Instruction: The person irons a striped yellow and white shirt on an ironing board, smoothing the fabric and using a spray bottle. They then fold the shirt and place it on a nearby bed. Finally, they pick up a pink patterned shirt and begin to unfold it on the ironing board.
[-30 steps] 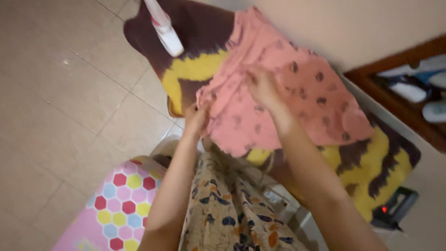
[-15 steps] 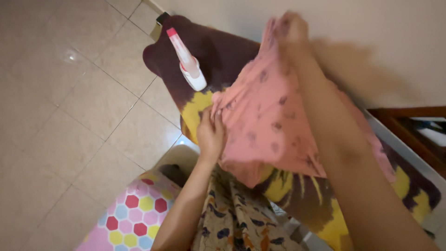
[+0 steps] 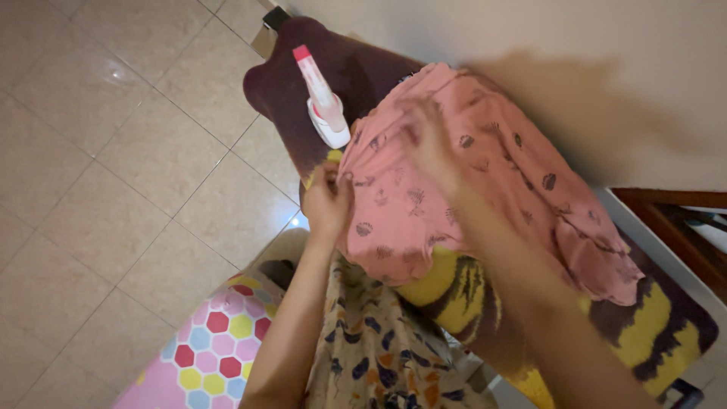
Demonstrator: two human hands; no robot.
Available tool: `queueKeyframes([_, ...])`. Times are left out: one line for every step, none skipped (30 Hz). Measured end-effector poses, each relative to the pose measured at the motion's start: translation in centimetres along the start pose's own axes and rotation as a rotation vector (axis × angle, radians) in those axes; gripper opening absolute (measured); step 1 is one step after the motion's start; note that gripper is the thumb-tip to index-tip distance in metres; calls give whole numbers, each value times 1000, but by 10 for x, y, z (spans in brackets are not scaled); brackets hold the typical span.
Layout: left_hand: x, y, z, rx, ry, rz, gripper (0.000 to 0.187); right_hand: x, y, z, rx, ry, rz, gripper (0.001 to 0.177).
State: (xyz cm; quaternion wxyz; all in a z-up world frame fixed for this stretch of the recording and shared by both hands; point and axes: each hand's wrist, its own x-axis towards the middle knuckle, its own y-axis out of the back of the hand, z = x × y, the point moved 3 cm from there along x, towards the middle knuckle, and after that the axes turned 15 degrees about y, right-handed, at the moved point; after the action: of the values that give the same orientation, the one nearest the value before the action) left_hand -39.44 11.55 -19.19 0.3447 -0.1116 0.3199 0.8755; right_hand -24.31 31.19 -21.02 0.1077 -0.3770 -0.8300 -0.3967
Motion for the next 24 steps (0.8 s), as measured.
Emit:
queueKeyframes([-2, 2, 5, -39, 53, 3, 43, 3, -4, -22, -9, 8, 1, 48])
queueKeyframes([-3, 6, 15, -65, -45, 76, 55, 8, -5, -39, -20, 17, -1, 47])
queueKeyframes([-2, 9, 26, -89, -143, 147, 67, 15, -7, -51, -30, 25, -2, 45])
queueKeyframes([0, 12, 36, -113, -245, 219, 79, 25, -11, -60, -101, 74, -32, 49])
queueKeyframes([4, 12, 46, -109, -324, 259, 85, 33, -15, -66, -173, 123, -62, 53])
queueKeyframes([10, 11, 53, -100, -401, 295, 90, 37, -19, -71, -243, 167, -91, 57])
queueKeyframes([16, 10, 59, -91, -479, 330, 96, 41, -24, -69, -226, 98, -135, 53])
queueKeyframes([24, 7, 62, -151, -480, 301, 93, 45, -29, -65, -210, 29, -180, 48])
queueKeyframes([32, 3, 64, -211, -481, 273, 89, 49, -33, -58, -193, -40, -226, 44])
queueKeyframes([40, 0, 65, -271, -481, 245, 86, 52, -37, -51, -228, -70, -302, 39])
queueKeyframes([47, -2, 63, -303, -469, 206, 79, 55, -41, -43, -262, -99, -379, 35])
queueKeyframes([53, -1, 59, -335, -455, 167, 73, 58, -46, -35, -296, -130, -456, 31])
queueKeyframes([59, 1, 56, -366, -442, 128, 68, 60, -47, -30, -279, -121, -503, 24])
queueKeyframes([63, 2, 52, -397, -439, 106, 65, 60, -46, -25, -261, -114, -551, 18])
queueKeyframes([67, 5, 48, -428, -435, 85, 63, 60, -47, -23, -243, -107, -599, 12])
queueKeyframes([72, 7, 47, -460, -433, 63, 61, 65, -46, -22, -226, -120, -519, 11])
queueKeyframes([76, 10, 46, -465, -462, 41, 63, 71, -45, -22, -210, -133, -439, 13])
queueKeyframes([81, 14, 45, -469, -491, 20, 65, 77, -43, -22, -192, -144, -360, 18])
queueKeyframes([86, 18, 45, -473, -520, -2, 67, 85, -42, -23, -179, -106, -255, 13])
queueKeyframes([92, 21, 46, -404, -527, 6, 70, 92, -42, -23, -163, -69, -150, 9])
queueKeyframes([98, 23, 48, -334, -533, 14, 72, 97, -42, -22, -147, -33, -45, 8])
queueKeyframes([100, 25, 49, -262, -540, 21, 74, 101, -45, -19, -94, -53, -62, 8])
queueKeyframes([99, 28, 49, -263, -522, 12, 84, 104, -49, -16, -42, -73, -79, 9])
queueKeyframes([97, 29, 48, -266, -504, 3, 95, 104, -52, -13, 9, -92, -96, 10])
